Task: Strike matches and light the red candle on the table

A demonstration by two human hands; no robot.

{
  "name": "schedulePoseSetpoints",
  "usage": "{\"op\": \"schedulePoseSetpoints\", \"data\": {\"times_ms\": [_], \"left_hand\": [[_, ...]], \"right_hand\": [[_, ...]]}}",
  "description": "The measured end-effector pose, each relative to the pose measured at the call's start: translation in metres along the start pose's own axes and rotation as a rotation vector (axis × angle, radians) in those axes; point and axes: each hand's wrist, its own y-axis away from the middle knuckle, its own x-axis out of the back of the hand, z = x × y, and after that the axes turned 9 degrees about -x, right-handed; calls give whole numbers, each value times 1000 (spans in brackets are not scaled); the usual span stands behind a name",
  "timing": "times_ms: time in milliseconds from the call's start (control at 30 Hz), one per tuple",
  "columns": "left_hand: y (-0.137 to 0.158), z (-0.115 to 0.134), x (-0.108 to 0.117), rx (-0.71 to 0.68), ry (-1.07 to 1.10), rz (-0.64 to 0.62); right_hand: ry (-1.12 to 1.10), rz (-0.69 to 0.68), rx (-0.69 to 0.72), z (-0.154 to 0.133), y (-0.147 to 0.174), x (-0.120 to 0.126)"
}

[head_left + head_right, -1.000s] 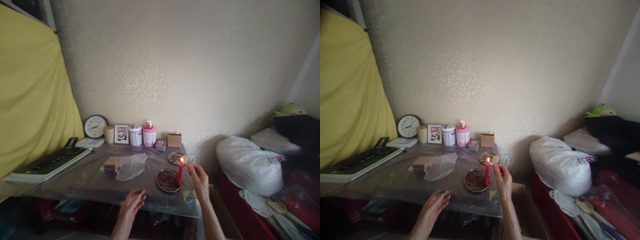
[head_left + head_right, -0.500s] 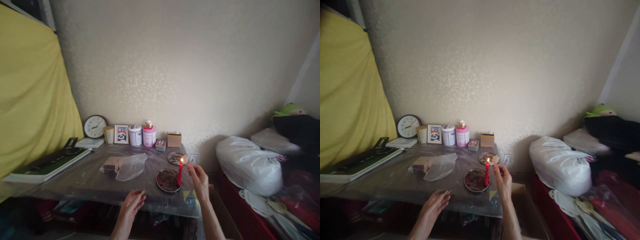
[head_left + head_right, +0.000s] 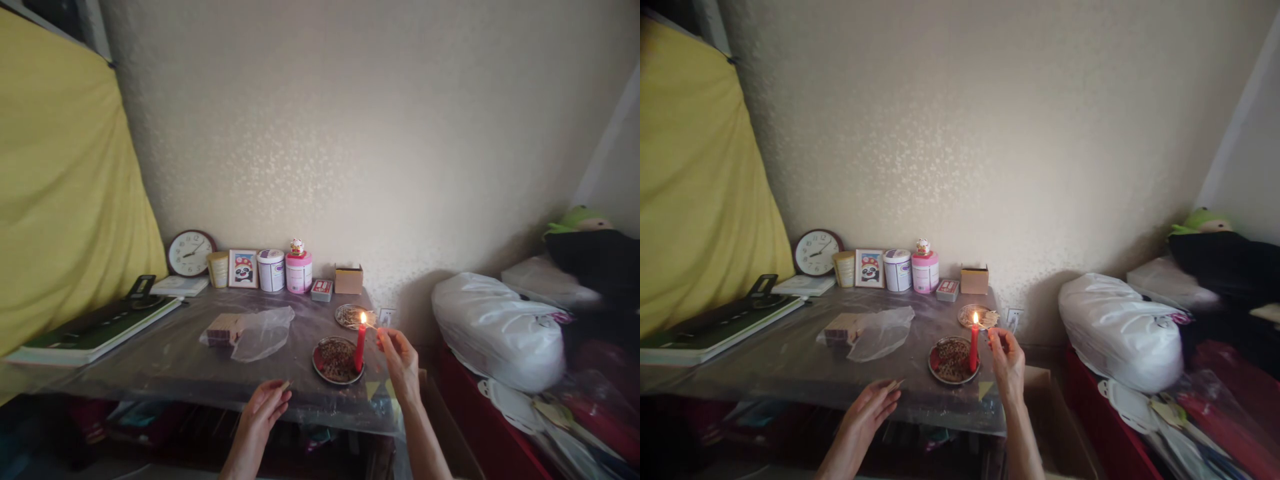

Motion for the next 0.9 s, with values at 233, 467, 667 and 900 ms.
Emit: {"op": "schedulePoseSetpoints", "data": {"times_ms": [233,467,667,900], "left_hand": [[-1,-2,2,-4,8,3],[-1,-3,2,-17,6,-2],[-1,-5,2,6,10,-7],[3,2,-5,15,-5,26]], "right_hand": [[-161,-15,-35,-5,-2,5],[-505,-169,-75,-32,-6,40],[-153,66,-62,-18,-13,64],[-134,79,-54,5,-21,66]]}}
